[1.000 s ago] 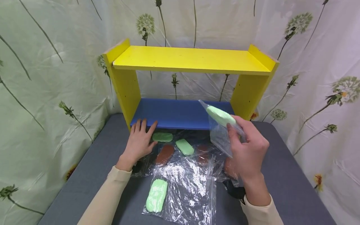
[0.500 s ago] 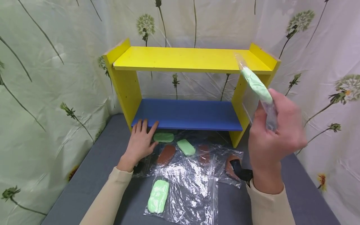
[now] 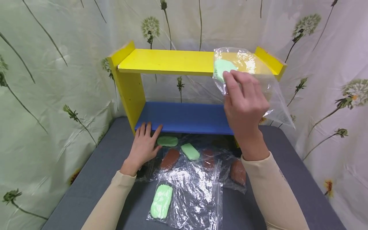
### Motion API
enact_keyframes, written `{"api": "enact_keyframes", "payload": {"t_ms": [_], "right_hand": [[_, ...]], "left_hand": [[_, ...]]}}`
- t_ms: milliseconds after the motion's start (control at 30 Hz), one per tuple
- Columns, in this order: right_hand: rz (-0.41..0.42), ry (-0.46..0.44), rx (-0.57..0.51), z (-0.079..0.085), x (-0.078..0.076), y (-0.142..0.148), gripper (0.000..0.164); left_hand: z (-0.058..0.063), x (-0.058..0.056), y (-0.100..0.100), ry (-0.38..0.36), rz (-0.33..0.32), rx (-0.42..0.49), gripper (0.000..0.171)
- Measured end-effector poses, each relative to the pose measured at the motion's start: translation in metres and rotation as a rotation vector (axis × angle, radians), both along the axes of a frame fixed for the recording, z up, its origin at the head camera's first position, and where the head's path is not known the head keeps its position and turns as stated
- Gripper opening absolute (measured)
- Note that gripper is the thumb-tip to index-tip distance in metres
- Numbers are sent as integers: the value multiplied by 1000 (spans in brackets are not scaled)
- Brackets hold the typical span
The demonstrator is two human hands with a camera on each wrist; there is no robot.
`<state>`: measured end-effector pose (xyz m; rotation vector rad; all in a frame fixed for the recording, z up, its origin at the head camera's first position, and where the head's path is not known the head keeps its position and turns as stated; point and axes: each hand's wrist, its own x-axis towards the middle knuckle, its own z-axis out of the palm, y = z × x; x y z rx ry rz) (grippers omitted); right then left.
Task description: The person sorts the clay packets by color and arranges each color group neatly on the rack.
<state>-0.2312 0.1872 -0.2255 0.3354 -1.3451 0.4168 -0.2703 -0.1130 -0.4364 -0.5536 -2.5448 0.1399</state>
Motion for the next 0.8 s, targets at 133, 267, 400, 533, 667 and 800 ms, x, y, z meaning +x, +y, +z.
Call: {"api": "enact_keyframes", "payload": {"t_ms": [133, 267, 400, 533, 667, 800], "right_hand": [[22, -79, 127, -12, -19, -2, 14], [41, -155, 226, -12, -36, -6, 16], [14, -268, 328, -3, -47, -10, 20], [41, -452, 424, 11, -54, -16, 26], [75, -639, 506, 25, -61, -27, 30], [67, -785, 616, 37, -66, -40, 36]], "left_hand": [[-2, 1, -1, 19, -2, -1, 88], [-4, 1, -1, 26, -5, 12, 89], [-4, 1, -1, 17, 1, 6, 88], [0, 2, 1, 13, 7, -3, 86], [2, 2, 2, 12, 10, -5, 86], [1, 2, 1, 6, 12, -6, 86]]}}
